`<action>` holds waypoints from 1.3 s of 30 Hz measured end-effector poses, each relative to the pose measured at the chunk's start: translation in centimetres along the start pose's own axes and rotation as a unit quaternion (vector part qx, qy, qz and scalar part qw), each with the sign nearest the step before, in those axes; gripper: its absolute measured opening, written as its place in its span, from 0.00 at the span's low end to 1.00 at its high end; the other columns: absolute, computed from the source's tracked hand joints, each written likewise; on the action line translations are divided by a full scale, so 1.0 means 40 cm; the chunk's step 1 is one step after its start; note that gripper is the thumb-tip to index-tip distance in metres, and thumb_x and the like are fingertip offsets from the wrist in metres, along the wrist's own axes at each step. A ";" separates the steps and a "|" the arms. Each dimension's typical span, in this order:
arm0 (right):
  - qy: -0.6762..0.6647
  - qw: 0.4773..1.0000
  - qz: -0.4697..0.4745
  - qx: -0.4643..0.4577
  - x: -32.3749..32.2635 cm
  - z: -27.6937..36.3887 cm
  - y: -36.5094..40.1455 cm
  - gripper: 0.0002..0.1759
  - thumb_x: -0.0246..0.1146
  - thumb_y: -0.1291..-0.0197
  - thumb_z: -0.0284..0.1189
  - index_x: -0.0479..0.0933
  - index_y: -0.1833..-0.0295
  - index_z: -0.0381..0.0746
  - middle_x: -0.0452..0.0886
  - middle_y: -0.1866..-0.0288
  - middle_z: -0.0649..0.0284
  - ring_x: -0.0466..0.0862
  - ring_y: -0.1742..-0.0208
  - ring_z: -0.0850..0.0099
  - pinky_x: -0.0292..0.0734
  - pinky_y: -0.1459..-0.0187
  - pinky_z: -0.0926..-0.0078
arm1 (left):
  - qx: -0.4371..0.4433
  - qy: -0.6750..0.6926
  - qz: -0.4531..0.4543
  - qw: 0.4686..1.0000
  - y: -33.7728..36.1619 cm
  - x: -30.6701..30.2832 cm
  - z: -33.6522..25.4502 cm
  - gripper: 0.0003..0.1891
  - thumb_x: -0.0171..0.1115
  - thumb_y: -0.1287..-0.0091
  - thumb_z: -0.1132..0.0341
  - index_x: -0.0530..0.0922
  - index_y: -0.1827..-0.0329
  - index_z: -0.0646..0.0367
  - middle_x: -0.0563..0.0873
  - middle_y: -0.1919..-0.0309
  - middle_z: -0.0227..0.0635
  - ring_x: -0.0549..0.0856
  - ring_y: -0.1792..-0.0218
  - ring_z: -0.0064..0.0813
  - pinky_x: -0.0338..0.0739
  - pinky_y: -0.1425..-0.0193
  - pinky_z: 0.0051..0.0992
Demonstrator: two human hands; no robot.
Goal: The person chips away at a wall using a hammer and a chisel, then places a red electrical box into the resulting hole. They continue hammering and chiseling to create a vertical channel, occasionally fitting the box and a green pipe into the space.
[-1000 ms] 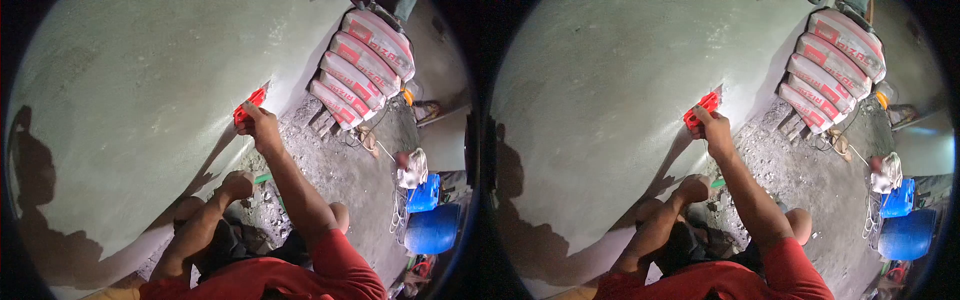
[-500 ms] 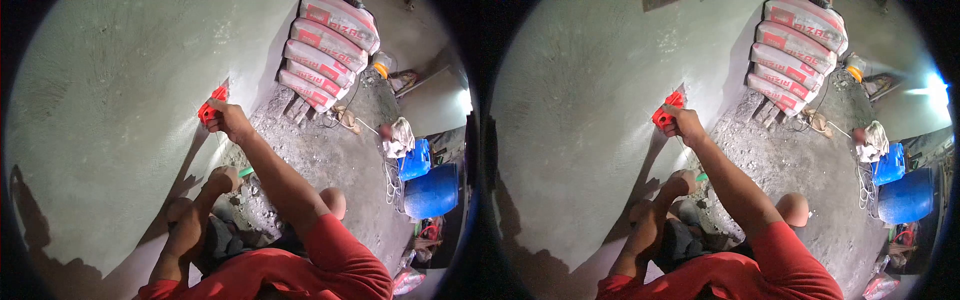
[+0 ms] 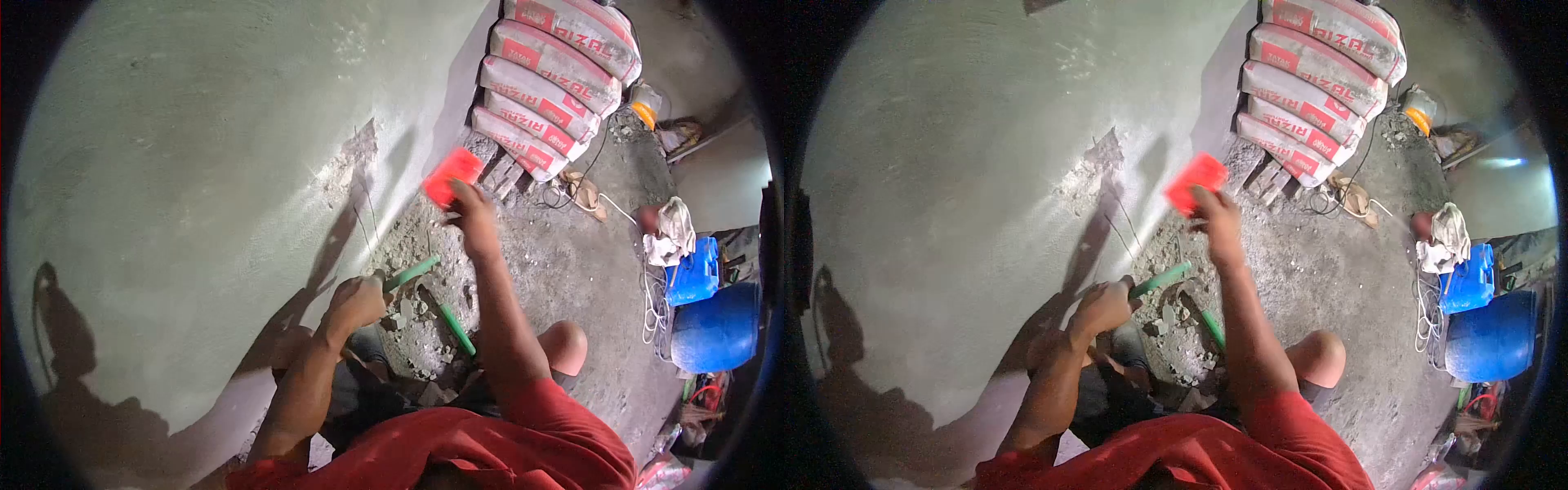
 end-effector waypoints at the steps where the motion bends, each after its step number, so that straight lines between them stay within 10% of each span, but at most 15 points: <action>1: -0.005 0.999 -0.051 0.015 -0.118 -0.061 -0.002 0.23 0.66 0.37 0.45 0.81 0.44 0.39 0.81 0.63 0.65 0.81 0.67 0.74 0.80 0.72 0.72 | -0.035 0.047 0.001 0.998 0.013 -0.033 -0.004 0.18 0.64 0.32 0.59 0.79 0.48 0.64 0.87 0.60 0.53 0.88 0.59 0.50 0.80 0.54 0.44; 5: 0.001 0.951 -0.230 0.205 -0.525 -0.559 0.040 0.28 0.71 0.43 0.49 0.82 0.47 0.39 0.84 0.59 0.62 0.83 0.63 0.70 0.80 0.67 0.70 | -0.038 0.150 -0.090 0.984 0.036 -0.107 -0.019 0.19 0.62 0.29 0.56 0.78 0.46 0.64 0.87 0.64 0.54 0.89 0.60 0.52 0.81 0.55 0.47; 9: 0.246 0.918 -0.277 0.139 -0.695 -0.903 0.112 0.39 0.71 0.48 0.62 0.82 0.51 0.34 0.85 0.57 0.54 0.85 0.61 0.62 0.81 0.57 0.59 | -0.009 0.220 -0.190 0.957 0.039 -0.173 -0.036 0.23 0.59 0.25 0.51 0.76 0.46 0.66 0.84 0.69 0.52 0.87 0.65 0.51 0.79 0.60 0.41; 10: 0.343 0.866 -0.200 0.303 -0.684 -0.967 0.167 0.42 0.68 0.48 0.66 0.84 0.55 0.32 0.86 0.54 0.47 0.86 0.53 0.57 0.78 0.47 0.60 | 0.014 0.248 -0.226 0.942 0.040 -0.184 -0.037 0.26 0.57 0.24 0.46 0.75 0.46 0.66 0.81 0.73 0.46 0.83 0.71 0.43 0.77 0.63 0.37; 14: 0.514 0.802 0.073 0.295 -0.527 -1.087 0.301 0.37 0.66 0.45 0.62 0.85 0.57 0.33 0.86 0.52 0.42 0.85 0.48 0.45 0.79 0.45 0.54 | -0.070 0.278 -0.239 0.928 0.024 -0.199 0.011 0.28 0.54 0.24 0.41 0.77 0.52 0.64 0.76 0.77 0.35 0.76 0.75 0.28 0.74 0.68 0.33; 17: 0.633 0.773 -0.016 0.042 -0.469 -0.994 0.315 0.32 0.67 0.45 0.55 0.83 0.63 0.32 0.85 0.60 0.40 0.86 0.53 0.46 0.80 0.50 0.52 | -0.090 0.308 -0.259 0.911 -0.007 -0.212 0.027 0.24 0.56 0.25 0.43 0.78 0.54 0.60 0.73 0.77 0.26 0.72 0.77 0.15 0.67 0.75 0.22; 19: 0.639 0.647 0.416 0.013 -0.334 -1.127 0.348 0.22 0.71 0.46 0.46 0.84 0.60 0.36 0.86 0.65 0.51 0.88 0.61 0.51 0.84 0.58 0.52 | -0.114 0.319 -0.255 0.906 -0.028 -0.208 0.035 0.25 0.55 0.25 0.42 0.78 0.57 0.60 0.73 0.77 0.26 0.73 0.77 0.16 0.68 0.74 0.23; 20: 0.474 0.792 0.244 0.299 -0.394 -1.114 0.340 0.18 0.70 0.44 0.39 0.81 0.64 0.33 0.82 0.71 0.53 0.86 0.70 0.57 0.83 0.67 0.57 | -0.115 0.278 -0.261 0.917 -0.032 -0.211 0.031 0.25 0.54 0.24 0.44 0.77 0.57 0.62 0.75 0.77 0.35 0.76 0.76 0.28 0.70 0.71 0.31; 24: 0.223 0.853 0.045 0.469 -0.326 -0.983 0.350 0.14 0.69 0.42 0.36 0.79 0.69 0.35 0.77 0.75 0.60 0.81 0.76 0.63 0.79 0.75 0.63 | -0.111 0.184 -0.306 0.928 -0.028 -0.234 0.029 0.23 0.53 0.23 0.49 0.77 0.57 0.65 0.79 0.75 0.50 0.81 0.72 0.51 0.74 0.65 0.43; 30: 0.073 0.938 -0.013 0.340 -0.183 -0.559 0.305 0.14 0.69 0.39 0.37 0.78 0.63 0.36 0.76 0.76 0.64 0.76 0.81 0.71 0.72 0.80 0.68 | -0.070 0.169 -0.371 0.910 -0.023 -0.295 0.035 0.24 0.53 0.23 0.48 0.80 0.57 0.65 0.82 0.72 0.57 0.84 0.66 0.60 0.76 0.63 0.48; 35: 0.007 0.982 0.153 0.111 -0.100 -0.199 0.323 0.16 0.65 0.35 0.39 0.77 0.54 0.35 0.78 0.72 0.65 0.79 0.75 0.73 0.76 0.73 0.70 | -0.064 0.286 -0.336 0.895 -0.019 -0.305 0.043 0.28 0.50 0.23 0.45 0.80 0.59 0.68 0.83 0.72 0.57 0.84 0.68 0.58 0.76 0.61 0.44; 39: 0.182 0.979 0.031 -0.083 -0.151 -0.026 0.331 0.14 0.63 0.31 0.33 0.76 0.50 0.33 0.80 0.69 0.66 0.79 0.68 0.77 0.79 0.62 0.74 | -0.057 0.355 -0.290 0.887 -0.032 -0.289 0.078 0.31 0.50 0.23 0.42 0.80 0.60 0.68 0.83 0.72 0.56 0.83 0.68 0.57 0.76 0.60 0.44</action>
Point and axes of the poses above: each hand's wrist, its own y-axis away from the middle knuckle, its own x-axis out of the palm, z = x × y, the point moved 9 cm from there along -y, towards the middle knuckle
